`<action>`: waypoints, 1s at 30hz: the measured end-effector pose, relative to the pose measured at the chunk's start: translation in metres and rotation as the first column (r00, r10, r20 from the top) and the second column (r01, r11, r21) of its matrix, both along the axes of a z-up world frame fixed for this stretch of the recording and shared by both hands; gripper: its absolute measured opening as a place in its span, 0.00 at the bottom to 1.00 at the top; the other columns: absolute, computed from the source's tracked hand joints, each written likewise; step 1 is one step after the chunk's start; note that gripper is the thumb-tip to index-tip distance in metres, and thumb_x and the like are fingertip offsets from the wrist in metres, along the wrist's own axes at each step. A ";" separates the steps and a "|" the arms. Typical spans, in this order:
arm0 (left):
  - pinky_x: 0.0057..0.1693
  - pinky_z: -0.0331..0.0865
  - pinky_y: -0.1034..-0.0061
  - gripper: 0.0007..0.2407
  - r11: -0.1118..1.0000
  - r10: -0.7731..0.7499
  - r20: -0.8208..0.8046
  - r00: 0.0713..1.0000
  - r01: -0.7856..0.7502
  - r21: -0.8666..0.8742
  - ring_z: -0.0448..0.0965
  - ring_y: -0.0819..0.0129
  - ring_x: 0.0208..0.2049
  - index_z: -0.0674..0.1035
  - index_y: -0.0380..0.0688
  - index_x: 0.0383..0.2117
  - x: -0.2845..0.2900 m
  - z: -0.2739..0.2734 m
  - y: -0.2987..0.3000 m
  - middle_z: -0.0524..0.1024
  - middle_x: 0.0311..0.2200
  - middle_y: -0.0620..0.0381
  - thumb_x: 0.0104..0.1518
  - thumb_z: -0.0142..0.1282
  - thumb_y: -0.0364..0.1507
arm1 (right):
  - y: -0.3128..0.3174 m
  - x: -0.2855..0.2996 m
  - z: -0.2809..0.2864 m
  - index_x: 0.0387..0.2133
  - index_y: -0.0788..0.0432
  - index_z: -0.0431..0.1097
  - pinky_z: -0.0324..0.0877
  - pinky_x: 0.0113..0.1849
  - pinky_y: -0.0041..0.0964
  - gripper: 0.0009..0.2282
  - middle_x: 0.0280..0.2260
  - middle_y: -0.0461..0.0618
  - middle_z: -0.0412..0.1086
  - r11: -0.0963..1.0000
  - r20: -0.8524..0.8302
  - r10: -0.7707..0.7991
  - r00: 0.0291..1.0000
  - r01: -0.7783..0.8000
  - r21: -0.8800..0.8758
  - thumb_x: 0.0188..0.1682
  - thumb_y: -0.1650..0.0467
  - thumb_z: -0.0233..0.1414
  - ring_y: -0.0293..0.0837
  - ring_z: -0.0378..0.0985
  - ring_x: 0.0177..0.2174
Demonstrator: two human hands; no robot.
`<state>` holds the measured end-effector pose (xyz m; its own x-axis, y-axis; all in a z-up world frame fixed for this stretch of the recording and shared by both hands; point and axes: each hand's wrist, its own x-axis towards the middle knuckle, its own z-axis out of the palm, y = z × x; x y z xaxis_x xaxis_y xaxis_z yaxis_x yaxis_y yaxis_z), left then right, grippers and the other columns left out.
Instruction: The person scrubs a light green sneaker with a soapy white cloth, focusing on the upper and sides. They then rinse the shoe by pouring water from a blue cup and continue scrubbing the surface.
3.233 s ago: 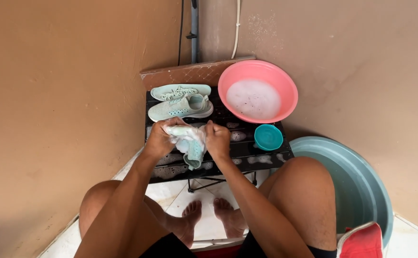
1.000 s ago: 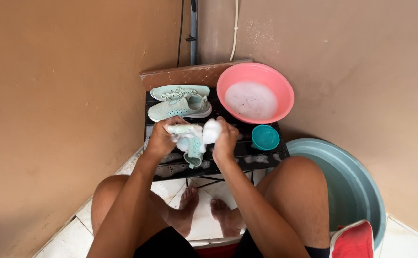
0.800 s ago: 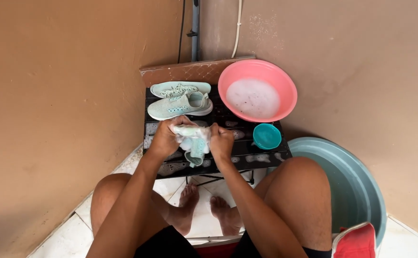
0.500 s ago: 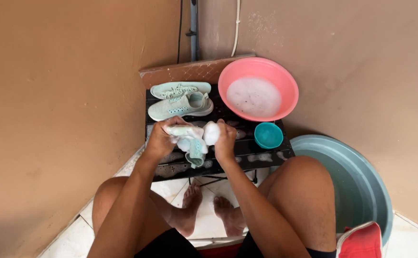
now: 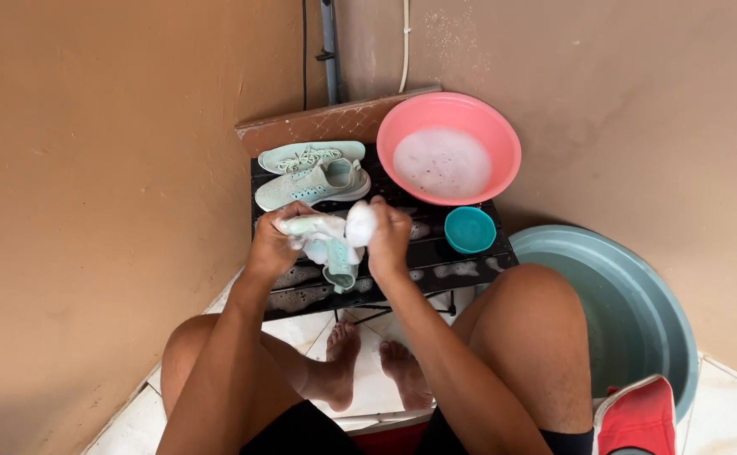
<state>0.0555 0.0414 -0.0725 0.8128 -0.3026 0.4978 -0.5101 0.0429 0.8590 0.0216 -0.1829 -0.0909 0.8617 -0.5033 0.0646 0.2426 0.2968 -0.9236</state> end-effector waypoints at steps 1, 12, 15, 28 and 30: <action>0.42 0.81 0.68 0.16 1.000 0.001 -0.001 1.000 -0.001 -0.002 0.88 0.71 0.37 0.93 0.38 0.44 -0.003 0.005 -0.004 0.94 0.35 0.48 0.65 0.79 0.40 | -0.005 -0.008 0.017 0.24 0.51 0.84 0.84 0.39 0.39 0.16 0.21 0.40 0.80 1.000 -0.001 0.001 1.000 -0.001 -0.002 0.65 0.67 0.59 0.36 0.82 0.25; 0.44 0.81 0.72 0.22 0.994 -0.003 -0.027 1.000 0.000 -0.109 0.85 0.75 0.37 0.92 0.38 0.41 -0.012 0.006 -0.007 0.92 0.34 0.52 0.62 0.82 0.48 | -0.002 -0.011 0.031 0.18 0.50 0.79 0.78 0.35 0.38 0.19 0.17 0.36 0.73 0.982 0.064 0.035 0.997 -0.022 -0.188 0.63 0.68 0.60 0.31 0.72 0.25; 0.43 0.81 0.66 0.12 0.997 0.081 0.022 0.997 -0.081 0.017 0.85 0.72 0.36 0.92 0.37 0.41 -0.008 -0.002 -0.005 0.92 0.33 0.47 0.65 0.79 0.35 | -0.004 -0.003 0.008 0.18 0.50 0.83 0.76 0.33 0.36 0.20 0.16 0.41 0.75 0.968 0.074 -0.001 0.997 0.019 -0.250 0.65 0.69 0.61 0.34 0.73 0.24; 0.55 0.86 0.51 0.25 0.981 0.117 0.044 0.992 -0.122 0.153 0.96 0.47 0.44 0.91 0.40 0.45 -0.062 0.056 -0.040 0.95 0.41 0.41 0.64 0.79 0.52 | -0.038 0.006 0.044 0.13 0.50 0.69 0.69 0.32 0.34 0.23 0.14 0.35 0.65 0.797 0.260 0.071 0.963 0.101 -0.595 0.62 0.75 0.61 0.31 0.64 0.23; 0.60 0.83 0.33 0.21 0.923 0.166 0.125 0.978 -0.199 0.329 0.92 0.23 0.52 0.88 0.35 0.55 -0.092 0.113 -0.058 0.93 0.46 0.30 0.57 0.84 0.28 | -0.043 0.012 0.027 0.15 0.57 0.74 0.70 0.33 0.45 0.20 0.14 0.48 0.70 0.823 0.177 -0.093 0.980 0.176 -0.540 0.62 0.72 0.61 0.34 0.66 0.26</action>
